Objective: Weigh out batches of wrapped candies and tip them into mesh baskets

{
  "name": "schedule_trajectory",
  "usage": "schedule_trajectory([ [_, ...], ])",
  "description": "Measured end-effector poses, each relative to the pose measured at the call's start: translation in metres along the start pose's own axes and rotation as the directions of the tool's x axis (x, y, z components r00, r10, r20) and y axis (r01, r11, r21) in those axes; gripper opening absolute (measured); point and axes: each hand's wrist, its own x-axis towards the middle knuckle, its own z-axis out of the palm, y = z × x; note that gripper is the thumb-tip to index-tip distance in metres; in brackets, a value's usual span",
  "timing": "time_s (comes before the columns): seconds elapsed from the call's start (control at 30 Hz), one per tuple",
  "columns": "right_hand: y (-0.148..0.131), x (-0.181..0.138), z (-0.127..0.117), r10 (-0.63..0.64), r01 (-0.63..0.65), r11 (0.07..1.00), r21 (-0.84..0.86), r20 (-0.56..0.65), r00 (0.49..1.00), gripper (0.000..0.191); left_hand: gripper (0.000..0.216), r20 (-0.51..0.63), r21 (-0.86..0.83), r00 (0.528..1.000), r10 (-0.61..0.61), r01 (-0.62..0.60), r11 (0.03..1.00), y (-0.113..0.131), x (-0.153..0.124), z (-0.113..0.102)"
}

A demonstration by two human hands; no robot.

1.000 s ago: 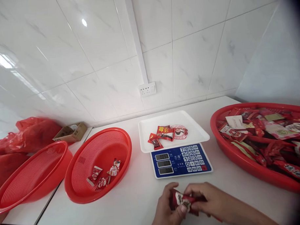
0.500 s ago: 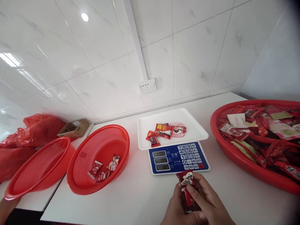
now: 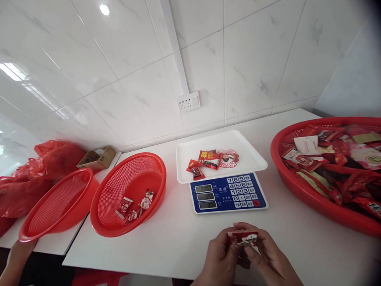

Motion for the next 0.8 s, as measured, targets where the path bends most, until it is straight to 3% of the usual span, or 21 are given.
schedule_trajectory([
  [0.13, 0.007, 0.004, -0.008, 0.031, -0.025, 0.999, 0.031, -0.189, 0.981, 0.032, 0.032, 0.016, 0.212, 0.997, 0.071, -0.072, 0.975, 0.011, 0.004, -0.015],
  [0.23, 0.009, 0.007, -0.012, 0.124, -0.11, 0.991, 0.071, -0.243, 0.962, 0.035, 0.026, -0.039, 0.419, 0.979, 0.198, -0.164, 0.893, 0.037, 0.015, -0.029],
  [0.37, 0.014, 0.008, -0.013, 0.167, -0.152, 0.985, 0.082, -0.226, 0.96, 0.038, 0.021, -0.102, 0.629, 0.912, 0.397, -0.25, 0.736, 0.08, 0.043, -0.044],
  [0.5, 0.021, 0.007, -0.013, 0.16, -0.15, 0.986, 0.07, -0.168, 0.973, 0.037, 0.021, -0.166, 0.725, 0.901, 0.401, -0.164, 0.669, 0.108, 0.074, -0.049],
  [0.63, 0.027, 0.009, -0.018, 0.148, -0.147, 0.989, 0.025, -0.041, 0.988, 0.037, 0.013, -0.093, 0.846, 0.893, 0.44, -0.163, 0.508, 0.117, 0.102, -0.053],
  [0.8, 0.02, 0.007, -0.014, 0.164, -0.158, 0.986, 0.054, -0.121, 0.979, 0.036, 0.018, -0.081, 0.947, 0.822, 0.564, -0.112, 0.3, 0.113, 0.118, -0.066],
])
